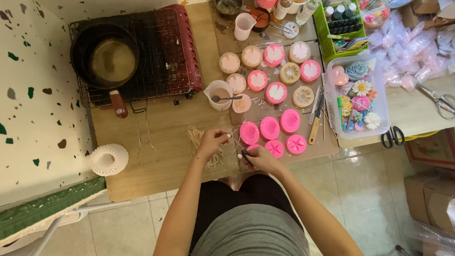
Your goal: The person is preparing wicks and placing them into candle molds.
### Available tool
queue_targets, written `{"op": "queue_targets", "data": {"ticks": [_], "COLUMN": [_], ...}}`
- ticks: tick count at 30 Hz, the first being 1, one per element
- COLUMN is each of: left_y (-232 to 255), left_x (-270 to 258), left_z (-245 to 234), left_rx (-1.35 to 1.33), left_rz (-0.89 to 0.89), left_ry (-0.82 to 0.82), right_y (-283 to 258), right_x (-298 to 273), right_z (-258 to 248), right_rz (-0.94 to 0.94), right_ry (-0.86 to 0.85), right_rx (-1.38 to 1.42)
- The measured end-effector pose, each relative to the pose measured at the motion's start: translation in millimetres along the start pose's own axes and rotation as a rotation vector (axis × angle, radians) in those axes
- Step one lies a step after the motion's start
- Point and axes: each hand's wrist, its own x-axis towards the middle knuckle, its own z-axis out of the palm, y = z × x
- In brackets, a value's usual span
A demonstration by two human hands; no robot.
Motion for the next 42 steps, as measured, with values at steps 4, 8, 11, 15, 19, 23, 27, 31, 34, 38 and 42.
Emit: {"op": "queue_targets", "data": {"ticks": [4,8,11,15,19,23,27,31,34,38,42], "left_y": [3.6,23.2,38.6,28.2,19.5,11.8,35.6,57.2,54.3,43.1,35.7], "left_x": [0.8,-0.1,-1.4,5.9,8.5,9.3,-4.2,-17.3,-18.7,-14.5,-9.5], "left_z": [-7.2,-17.9,-24.7,-35.2,-35.3,-36.7,-32.6,-15.0,-2.0,4.4,9.0], "left_rx": [0.009,-0.184,-0.375,-0.394,-0.43,-0.471,-0.442,-0.247,-0.116,-0.165,-0.332], "left_rz": [-0.004,-0.167,-0.203,-0.212,-0.215,-0.167,-0.124,-0.145,-0.096,-0.076,-0.044], "left_ry": [-0.018,-0.209,-0.437,-0.617,-0.596,-0.616,-0.576,-0.602,-0.542,-0.492,-0.384], "right_y": [9.0,12.2,7.2,12.2,16.8,19.4,31.5,7.9,19.7,6.5,25.9], "right_x": [2.6,-0.2,-6.2,-9.1,-9.6,-10.1,-0.1,21.1,53.2,63.5,91.0], "right_z": [-1.4,-2.7,-5.2,-5.6,-4.7,-4.1,-0.7,2.5,10.0,13.3,-4.6], "right_rz": [-0.03,-0.005,-0.012,-0.108,-0.09,-0.117,-0.003,-0.271,-0.165,-0.081,-0.088], "right_ry": [-0.02,-0.154,-0.22,-0.293,-0.305,-0.314,-0.139,0.377,0.473,0.508,0.66], "right_rx": [0.049,0.253,0.227,0.27,0.331,0.28,0.534,0.392,0.378,0.546,0.336]}}
